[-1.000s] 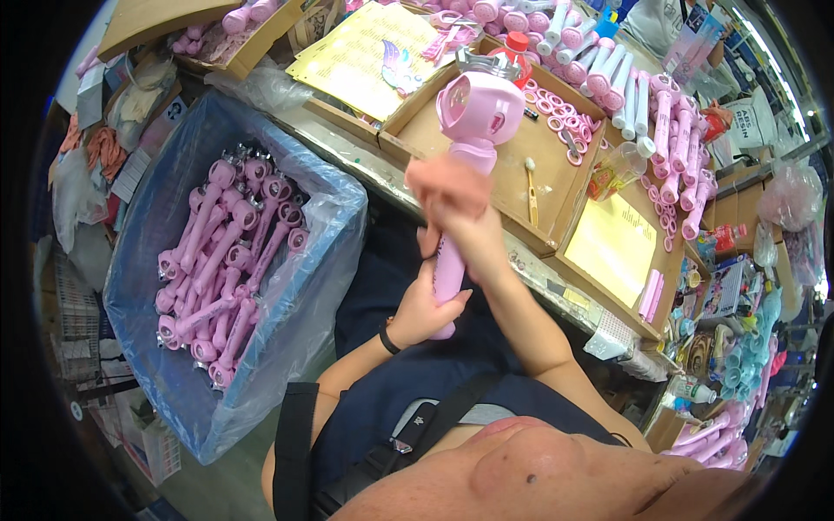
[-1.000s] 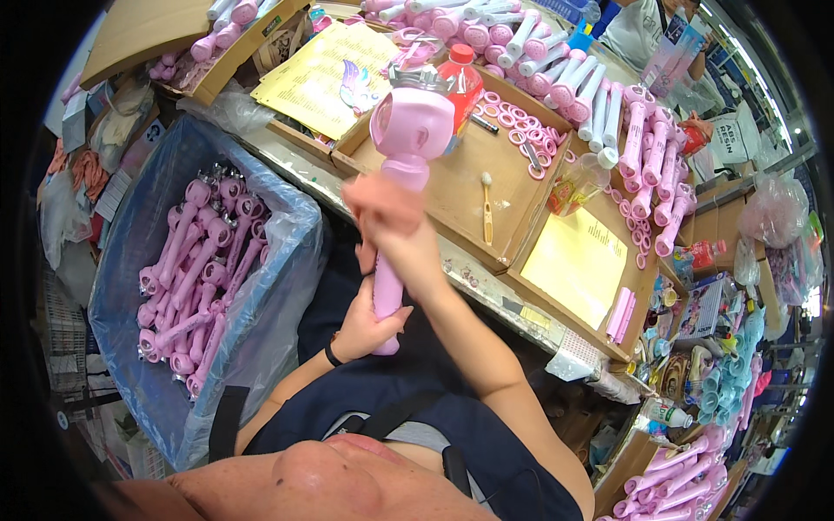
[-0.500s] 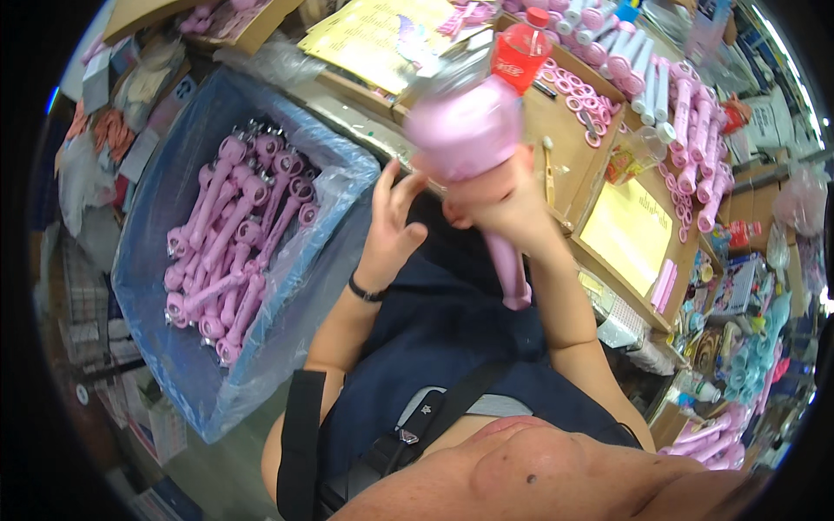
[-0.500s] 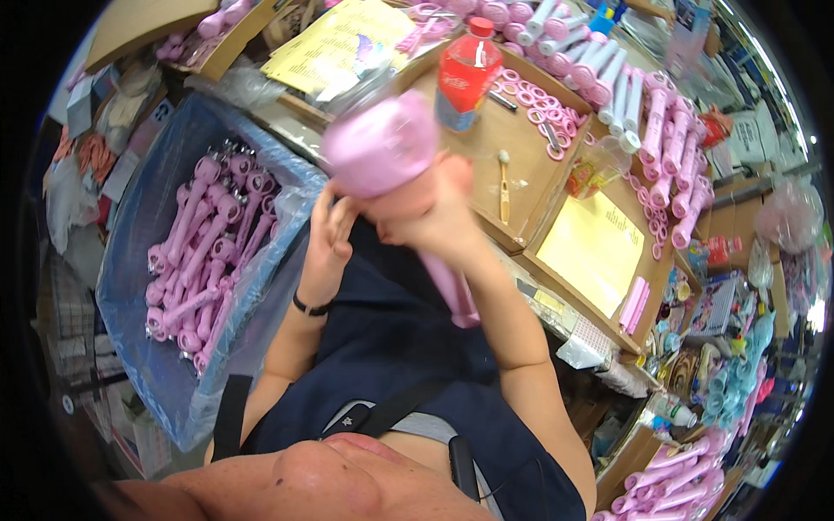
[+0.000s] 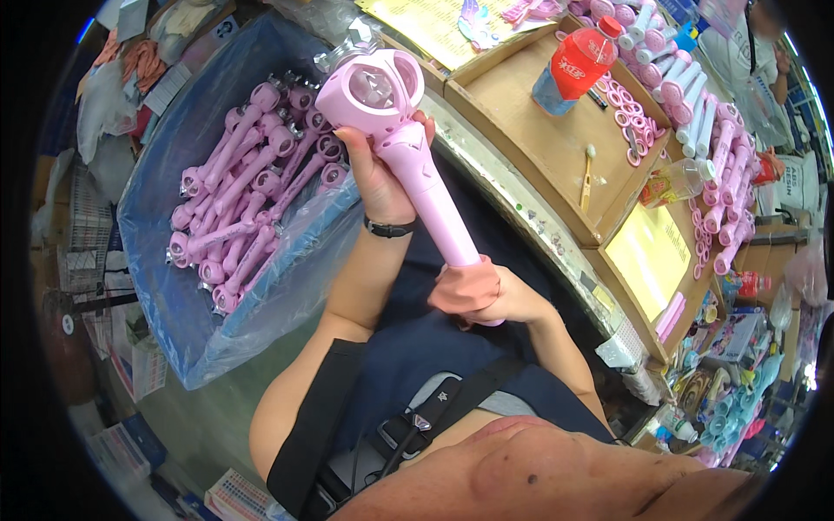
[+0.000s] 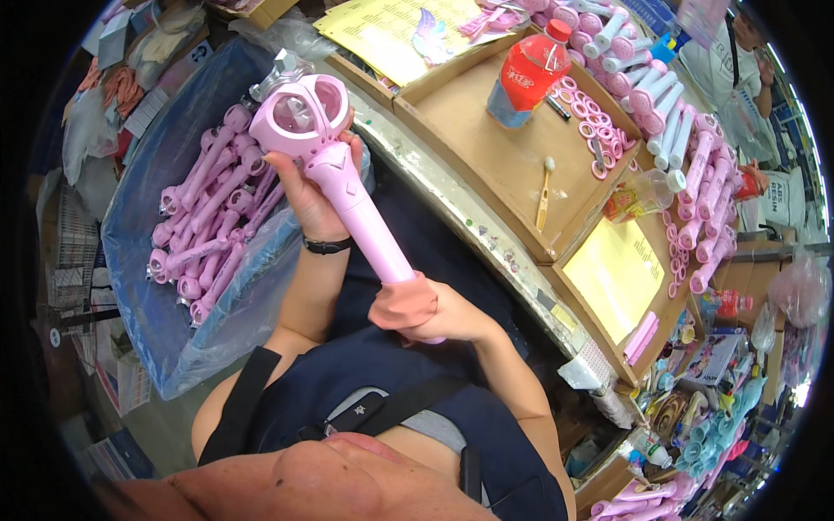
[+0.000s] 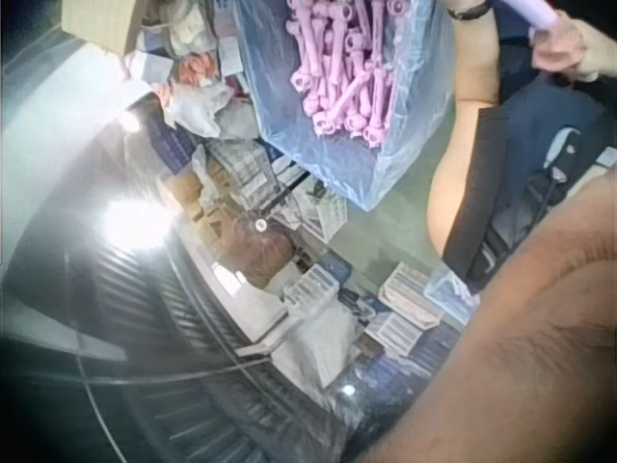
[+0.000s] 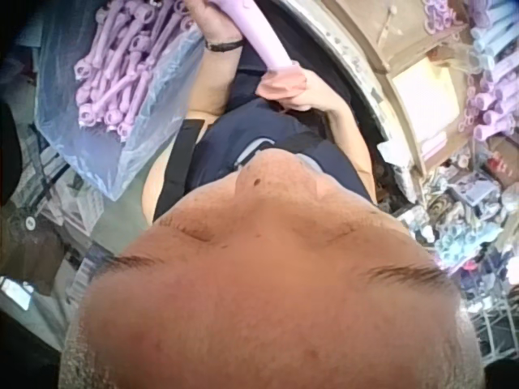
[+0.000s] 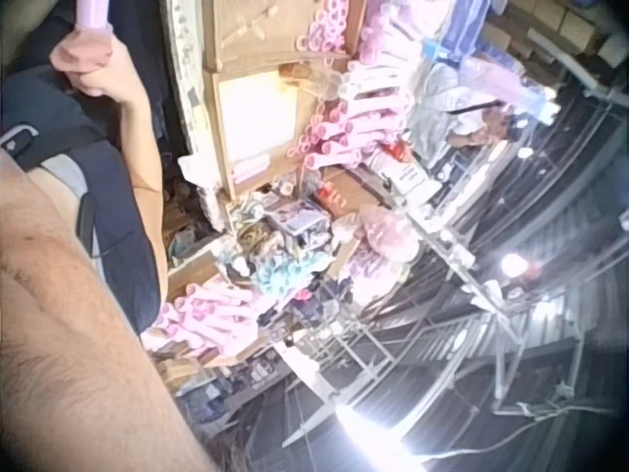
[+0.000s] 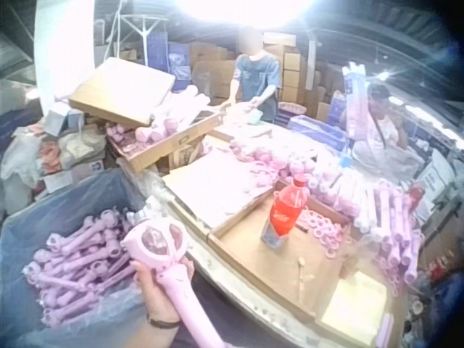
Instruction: The person assembles pink light sticks by inserting a small metal piece into the head, wiping the surface with a cloth, and attaching a silver crown-shaped accessory. The person handles the light sticks one at a time, repeating the same sequence of actions.
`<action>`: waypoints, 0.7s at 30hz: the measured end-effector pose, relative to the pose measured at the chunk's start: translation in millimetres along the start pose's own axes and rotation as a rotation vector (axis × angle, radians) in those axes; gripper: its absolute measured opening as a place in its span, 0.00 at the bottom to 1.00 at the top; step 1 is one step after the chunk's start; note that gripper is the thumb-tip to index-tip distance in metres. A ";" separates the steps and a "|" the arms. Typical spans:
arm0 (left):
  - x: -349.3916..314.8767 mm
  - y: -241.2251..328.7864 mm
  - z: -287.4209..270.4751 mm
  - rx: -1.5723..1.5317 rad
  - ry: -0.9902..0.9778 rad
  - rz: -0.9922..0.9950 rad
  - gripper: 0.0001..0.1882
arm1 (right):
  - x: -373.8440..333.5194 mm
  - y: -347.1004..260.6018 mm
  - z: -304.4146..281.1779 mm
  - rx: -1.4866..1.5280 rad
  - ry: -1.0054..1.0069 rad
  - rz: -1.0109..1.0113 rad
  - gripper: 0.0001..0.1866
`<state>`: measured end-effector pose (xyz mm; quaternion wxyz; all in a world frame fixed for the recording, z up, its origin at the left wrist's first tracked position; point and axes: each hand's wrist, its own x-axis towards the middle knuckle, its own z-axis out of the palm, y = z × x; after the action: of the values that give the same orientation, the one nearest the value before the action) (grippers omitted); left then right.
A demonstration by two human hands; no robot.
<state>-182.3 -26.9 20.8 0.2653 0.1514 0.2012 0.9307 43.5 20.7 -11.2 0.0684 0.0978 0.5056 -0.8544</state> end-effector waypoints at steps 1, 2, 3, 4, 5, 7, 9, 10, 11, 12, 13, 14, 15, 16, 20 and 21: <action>3.3 -1.5 -1.5 -0.033 0.004 -0.034 0.49 | 3.5 4.8 -6.3 0.253 -0.150 0.068 0.32; 7.4 -2.1 -3.0 -0.115 -0.021 -0.009 0.49 | 8.2 10.8 -10.2 0.528 -0.264 0.086 0.35; 10.7 -2.4 -4.2 -0.157 -0.055 0.004 0.50 | 11.8 19.2 -9.7 0.625 -0.248 0.076 0.38; 13.9 -2.4 -5.3 -0.184 -0.050 0.028 0.51 | 13.6 26.7 -8.6 0.753 -0.242 0.061 0.42; 13.4 -2.9 -6.2 -0.338 -0.093 -0.020 0.54 | 15.1 33.6 -7.4 0.832 -0.239 0.046 0.46; 12.5 -4.4 -7.0 -0.612 -0.279 -0.225 0.54 | 14.4 43.2 -4.8 0.789 -0.284 0.032 0.43; 14.3 -2.7 -9.1 -0.711 -0.482 -0.363 0.54 | 14.8 48.4 -2.9 0.808 -0.426 0.048 0.39; 17.0 0.4 -10.9 -0.652 -0.432 -0.346 0.52 | 16.5 48.4 -3.8 0.874 -0.510 0.059 0.38; 19.7 4.9 -13.0 -0.573 -0.388 -0.346 0.51 | 13.7 46.3 -5.1 0.856 -0.341 0.222 0.35; 22.8 9.7 -15.2 -0.521 -0.342 -0.345 0.50 | 16.1 42.9 -7.7 0.915 -0.308 0.334 0.26; 26.5 16.3 -17.8 -0.204 -0.235 -0.297 0.48 | 14.6 38.7 -8.1 0.346 0.107 0.245 0.24; 28.2 18.2 -18.9 0.012 -0.154 -0.293 0.44 | 16.8 34.7 -6.8 -0.189 0.433 0.164 0.22; 30.6 22.3 -20.7 0.155 -0.192 -0.309 0.42 | 14.8 25.7 -10.3 -0.299 0.511 0.049 0.19; 31.0 24.3 -21.6 0.296 -0.228 -0.325 0.40 | 13.3 18.2 -9.6 -0.011 0.632 -0.001 0.18; 11.1 10.5 -15.2 0.504 -0.208 -0.471 0.38 | 35.9 -20.9 -6.4 -0.325 0.768 -0.673 0.14; 3.9 2.9 -11.6 0.507 -0.210 -0.482 0.40 | 46.9 -30.0 -4.0 -0.669 0.759 -0.704 0.13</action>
<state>-191.1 -30.3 12.7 0.4503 0.2554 0.4270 0.7414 -8.1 37.8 1.3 -0.3755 0.1957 0.7372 -0.5266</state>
